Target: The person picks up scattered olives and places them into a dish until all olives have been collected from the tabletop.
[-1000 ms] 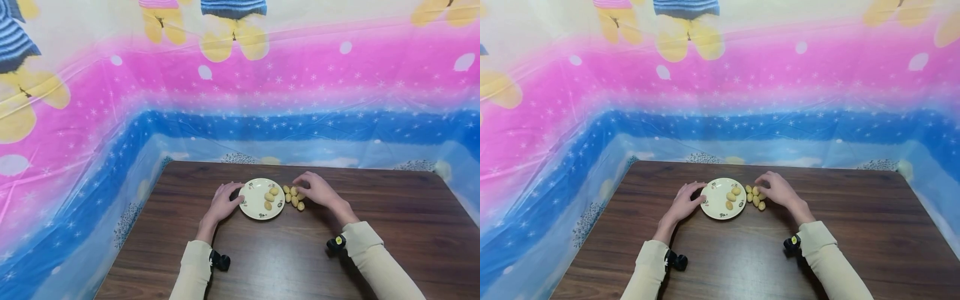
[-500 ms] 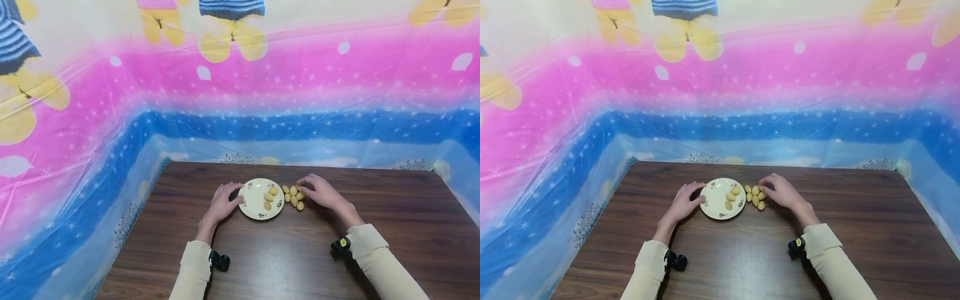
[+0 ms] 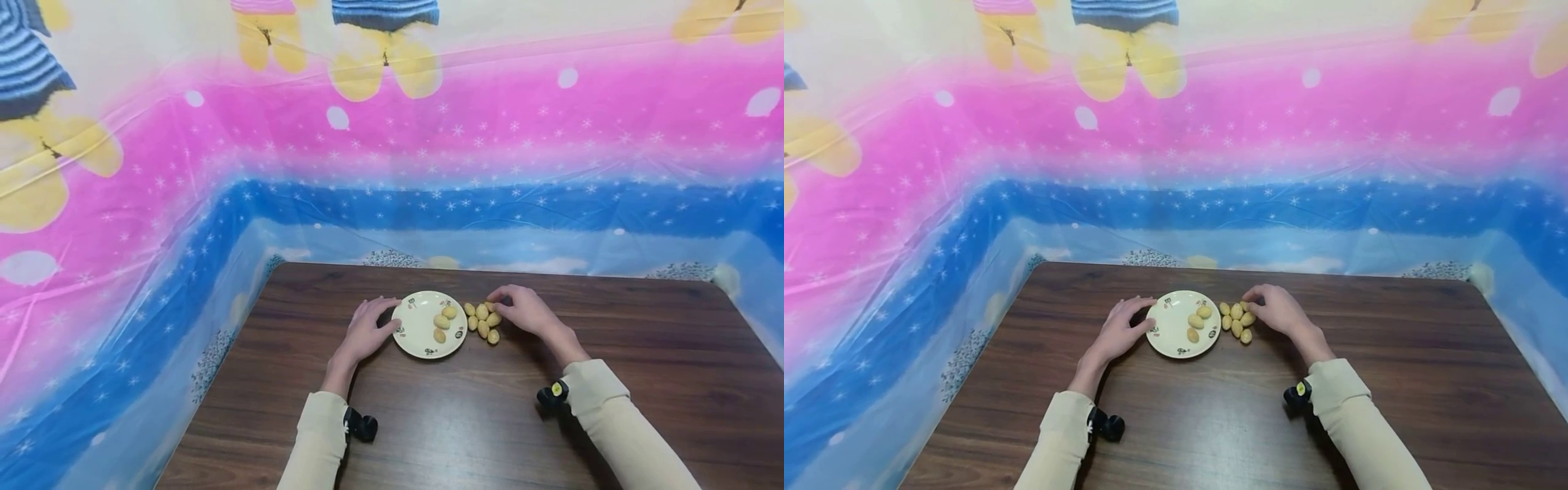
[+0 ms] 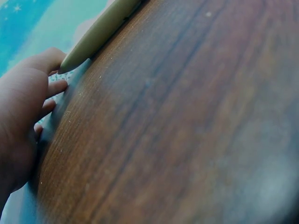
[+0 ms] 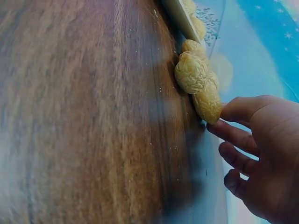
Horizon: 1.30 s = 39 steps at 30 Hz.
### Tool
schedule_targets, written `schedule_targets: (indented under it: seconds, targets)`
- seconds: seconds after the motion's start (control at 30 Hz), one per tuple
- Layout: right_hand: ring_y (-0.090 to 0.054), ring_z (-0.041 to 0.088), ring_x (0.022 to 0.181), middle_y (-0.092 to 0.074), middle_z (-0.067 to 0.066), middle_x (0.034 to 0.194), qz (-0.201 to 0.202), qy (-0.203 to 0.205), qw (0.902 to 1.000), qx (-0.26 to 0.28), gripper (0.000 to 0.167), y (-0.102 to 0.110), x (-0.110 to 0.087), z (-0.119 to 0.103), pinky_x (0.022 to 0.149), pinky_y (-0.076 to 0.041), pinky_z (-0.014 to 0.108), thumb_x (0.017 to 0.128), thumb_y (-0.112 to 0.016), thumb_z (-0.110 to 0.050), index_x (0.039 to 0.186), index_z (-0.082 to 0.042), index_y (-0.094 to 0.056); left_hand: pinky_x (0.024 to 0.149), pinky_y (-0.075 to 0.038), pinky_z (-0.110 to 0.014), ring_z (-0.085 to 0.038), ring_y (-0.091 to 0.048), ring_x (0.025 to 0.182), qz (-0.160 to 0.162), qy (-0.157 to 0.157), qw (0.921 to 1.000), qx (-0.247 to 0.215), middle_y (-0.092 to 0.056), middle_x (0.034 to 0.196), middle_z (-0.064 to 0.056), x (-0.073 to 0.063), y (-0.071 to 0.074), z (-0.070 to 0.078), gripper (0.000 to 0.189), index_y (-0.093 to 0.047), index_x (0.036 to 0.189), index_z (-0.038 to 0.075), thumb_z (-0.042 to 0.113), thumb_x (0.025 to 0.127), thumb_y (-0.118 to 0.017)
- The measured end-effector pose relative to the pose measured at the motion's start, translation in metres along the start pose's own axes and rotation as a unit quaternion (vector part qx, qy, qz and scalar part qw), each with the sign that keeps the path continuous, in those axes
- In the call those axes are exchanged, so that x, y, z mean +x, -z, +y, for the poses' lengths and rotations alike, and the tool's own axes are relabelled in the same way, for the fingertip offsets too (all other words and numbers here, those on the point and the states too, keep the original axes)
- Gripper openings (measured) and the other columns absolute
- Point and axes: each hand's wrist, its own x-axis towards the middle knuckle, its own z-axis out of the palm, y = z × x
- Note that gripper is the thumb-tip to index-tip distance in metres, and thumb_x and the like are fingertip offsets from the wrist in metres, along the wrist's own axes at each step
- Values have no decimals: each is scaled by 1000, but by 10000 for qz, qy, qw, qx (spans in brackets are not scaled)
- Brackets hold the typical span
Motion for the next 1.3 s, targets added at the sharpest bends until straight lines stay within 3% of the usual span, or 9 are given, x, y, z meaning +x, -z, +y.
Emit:
schedule_targets:
  seconds: [0.43,0.67,0.87,1.3]
  targets:
    - [-63,30,106,-69,12,115,259,188,9992,-256,23,4,-4,-5,86,-55,49,98,-63,-19,116,-11,-74,129,-10,-41,-22,-32,149,-24,37,10000,21,-51,150,1,-1,1,2,45,-55,142,26,40,99,-58]
    - [-64,22,92,-69,8,110,391,406,9981,-231,21,4,-9,-18,72,-56,38,97,-65,-22,112,-13,-76,129,-10,-41,-24,-32,149,-18,34,10000,0,-51,149,0,-1,1,2,45,-56,142,26,40,99,-58]
    - [-63,20,91,-69,4,104,473,648,9965,-247,19,0,-13,-31,77,-55,41,95,-67,-18,110,-13,-77,129,-10,-42,-23,-32,149,-28,10,10000,15,-51,150,0,-1,1,2,45,-55,142,25,40,99,-58]
    - [-57,18,86,-68,-2,102,298,810,9963,-34,16,-13,-22,-58,74,-50,33,94,-69,-20,107,-17,-77,129,-10,-42,-22,-31,150,-47,5,10000,-4,-50,151,1,-1,-1,0,46,-54,143,27,41,100,-58]
